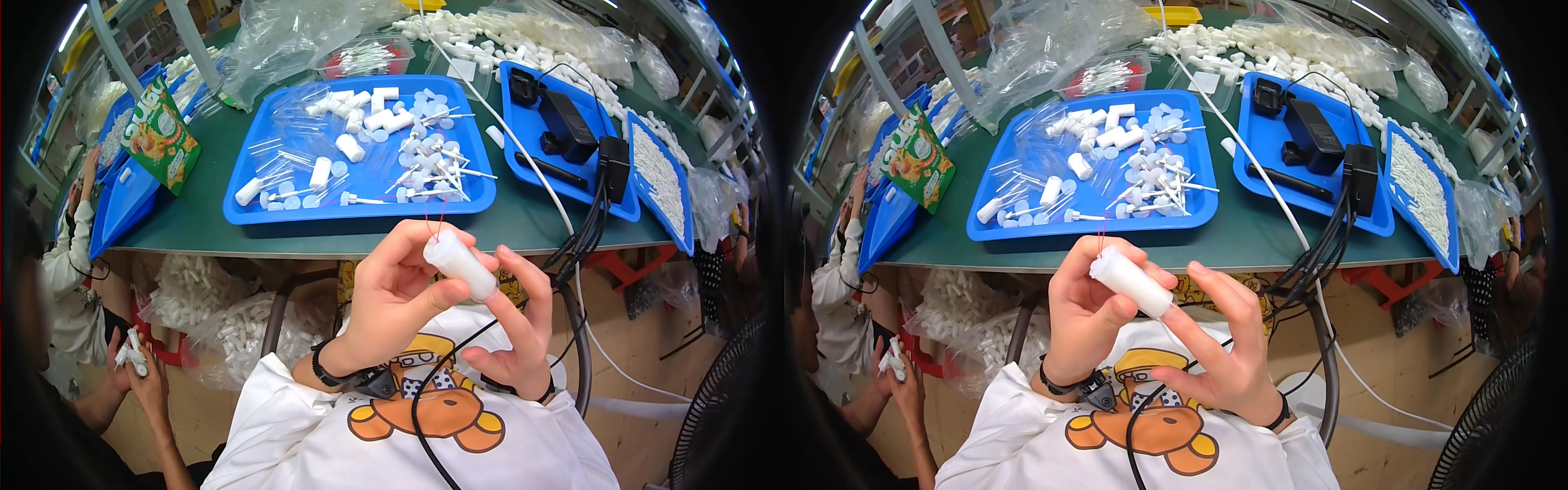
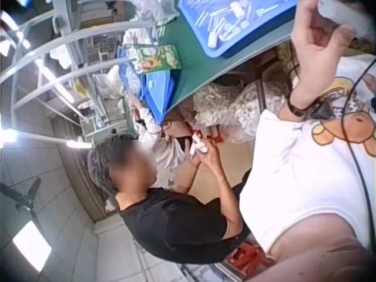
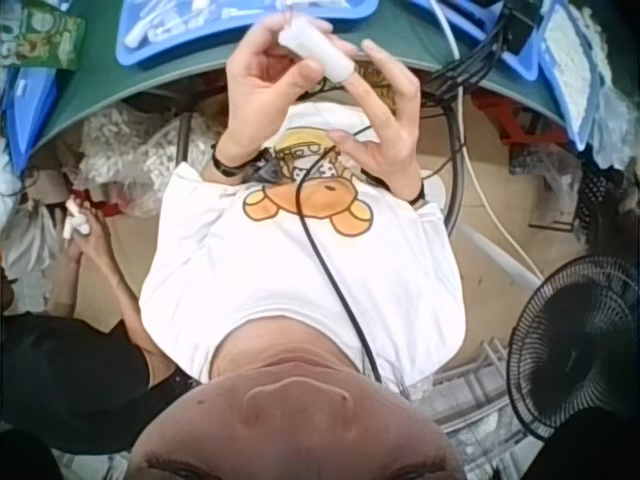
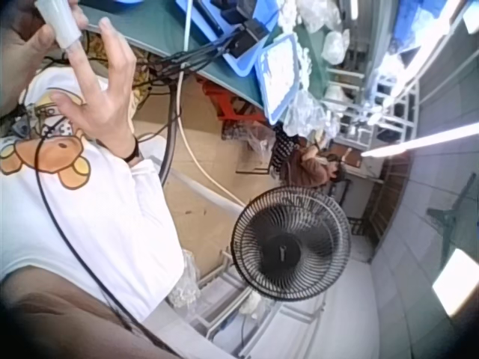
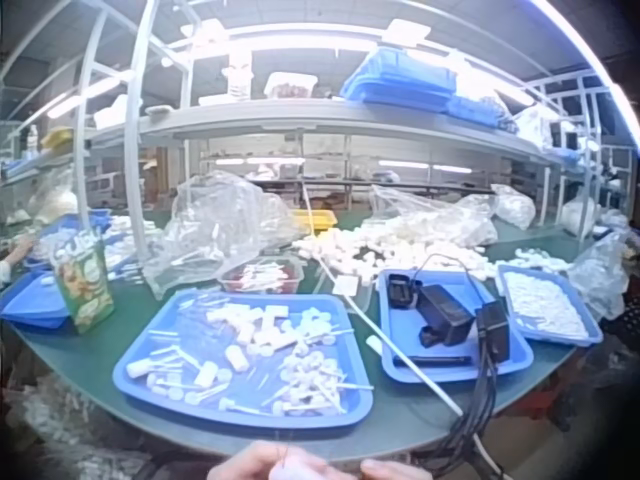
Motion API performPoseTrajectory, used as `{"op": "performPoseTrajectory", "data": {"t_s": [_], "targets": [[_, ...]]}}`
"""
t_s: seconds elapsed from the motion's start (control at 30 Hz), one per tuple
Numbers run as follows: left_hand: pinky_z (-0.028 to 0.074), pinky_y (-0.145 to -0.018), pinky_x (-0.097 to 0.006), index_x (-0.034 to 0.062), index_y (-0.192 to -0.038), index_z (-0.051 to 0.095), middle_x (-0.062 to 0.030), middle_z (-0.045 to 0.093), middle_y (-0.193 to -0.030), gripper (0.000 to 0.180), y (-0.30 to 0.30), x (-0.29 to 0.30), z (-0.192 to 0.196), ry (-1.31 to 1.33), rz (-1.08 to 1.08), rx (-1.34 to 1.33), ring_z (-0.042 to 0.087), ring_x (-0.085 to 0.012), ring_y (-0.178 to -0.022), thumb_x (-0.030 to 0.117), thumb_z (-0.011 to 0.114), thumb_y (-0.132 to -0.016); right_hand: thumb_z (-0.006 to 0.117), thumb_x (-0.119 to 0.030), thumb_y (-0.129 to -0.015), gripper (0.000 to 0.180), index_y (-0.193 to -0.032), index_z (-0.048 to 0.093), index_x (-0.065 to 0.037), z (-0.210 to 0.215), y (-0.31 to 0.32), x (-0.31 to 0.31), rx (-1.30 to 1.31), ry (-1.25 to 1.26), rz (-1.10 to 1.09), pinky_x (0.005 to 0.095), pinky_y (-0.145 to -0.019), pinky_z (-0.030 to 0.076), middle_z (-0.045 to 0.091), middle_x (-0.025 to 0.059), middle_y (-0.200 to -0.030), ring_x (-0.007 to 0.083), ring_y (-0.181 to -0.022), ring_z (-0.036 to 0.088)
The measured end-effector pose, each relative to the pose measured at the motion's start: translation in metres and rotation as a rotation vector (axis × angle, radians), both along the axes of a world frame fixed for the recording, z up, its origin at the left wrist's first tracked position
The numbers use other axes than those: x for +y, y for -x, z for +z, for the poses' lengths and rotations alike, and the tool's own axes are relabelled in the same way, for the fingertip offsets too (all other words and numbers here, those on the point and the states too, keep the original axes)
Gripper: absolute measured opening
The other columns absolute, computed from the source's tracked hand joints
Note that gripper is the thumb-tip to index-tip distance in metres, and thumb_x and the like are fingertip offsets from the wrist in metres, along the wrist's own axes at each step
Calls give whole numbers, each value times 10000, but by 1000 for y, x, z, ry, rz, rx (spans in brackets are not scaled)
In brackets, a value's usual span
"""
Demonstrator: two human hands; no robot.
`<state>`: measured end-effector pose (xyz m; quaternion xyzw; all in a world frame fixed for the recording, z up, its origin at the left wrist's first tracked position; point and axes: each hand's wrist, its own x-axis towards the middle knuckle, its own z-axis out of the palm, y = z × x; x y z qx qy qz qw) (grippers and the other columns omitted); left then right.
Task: The person assembles small white cylindrical candles by inserting red wicks into the base and then screwing on a translucent plastic cap. The person handles the components one at a time, repeating the process for multiple units.
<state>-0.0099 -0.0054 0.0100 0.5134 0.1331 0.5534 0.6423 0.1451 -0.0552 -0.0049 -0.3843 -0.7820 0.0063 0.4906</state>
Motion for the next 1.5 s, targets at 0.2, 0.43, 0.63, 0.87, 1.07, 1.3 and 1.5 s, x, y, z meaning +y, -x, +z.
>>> {"op": "performPoseTrajectory", "data": {"t_s": [0.2, 0.43, 0.63, 0.87, 1.07, 1.3, 1.5], "targets": [[495, -792, -316, -9, -1067, 442, -152, 598, -935, 398, -5, 4, -9, 15, 39, 19, 588, -205, -940, 194, 657, -801, 653, -430, -737, 549, -1106, 571, -32, -5, 0, 4, 75, 25, 10, 435, -856, 408, 441, 230, -1197, 357, -1064, 470], [498, -765, -284, -24, -1098, 467, -123, 593, -960, 440, -2, 3, -2, 143, -15, 2, 597, -176, -888, 201, 677, -784, 664, -434, -713, 500, -1057, 618, -75, 1, -2, 1, -75, -39, -22, 425, -857, 398, 453, 197, -1178, 335, -1030, 484], [493, -754, -260, -42, -1066, 520, -101, 585, -984, 406, 0, 3, -2, 136, 43, 27, 597, -144, -862, 166, 693, -764, 656, -447, -705, 511, -1064, 618, -85, -2, 5, 2, -74, -12, -70, 420, -855, 386, 439, 202, -1215, 343, -1036, 485], [462, -764, -229, -9, -1039, 489, -64, 571, -944, 302, -5, 6, -7, 176, 35, -22, 558, -94, -872, 16, 647, -782, 709, -288, -692, 451, -1042, 590, -30, -1, 9, 8, 42, -19, -32, 415, -800, 436, 510, 206, -1146, 336, -983, 533], [464, -774, -248, 44, -1027, 436, -49, 517, -976, 286, -4, 7, -12, 218, -59, -122, 534, -106, -914, 41, 615, -803, 742, 47, -623, 440, -947, 455, -36, 9, 20, 21, 182, -130, -6, 401, -764, 482, 587, 162, -973, 300, -855, 591], [456, -731, -227, 26, -1074, 464, -45, 530, -960, 389, 10, 29, -9, 40, -308, 168, 545, -88, -834, 100, 685, -763, 603, 143, -692, 358, -991, 469, -3, 35, 38, 28, 296, -220, -226, 364, -841, 437, 526, 182, -1019, 263, -943, 541], [453, -700, -264, 20, -929, 520, -60, 564, -841, 148, 14, 53, -40, -246, -583, 294, 556, -139, -772, 129, 476, -840, 588, 127, -651, 287, -906, 529, 10, 91, 79, 30, -88, 127, 152, 347, -749, 456, 543, 168, -959, 251, -845, 569]]}}
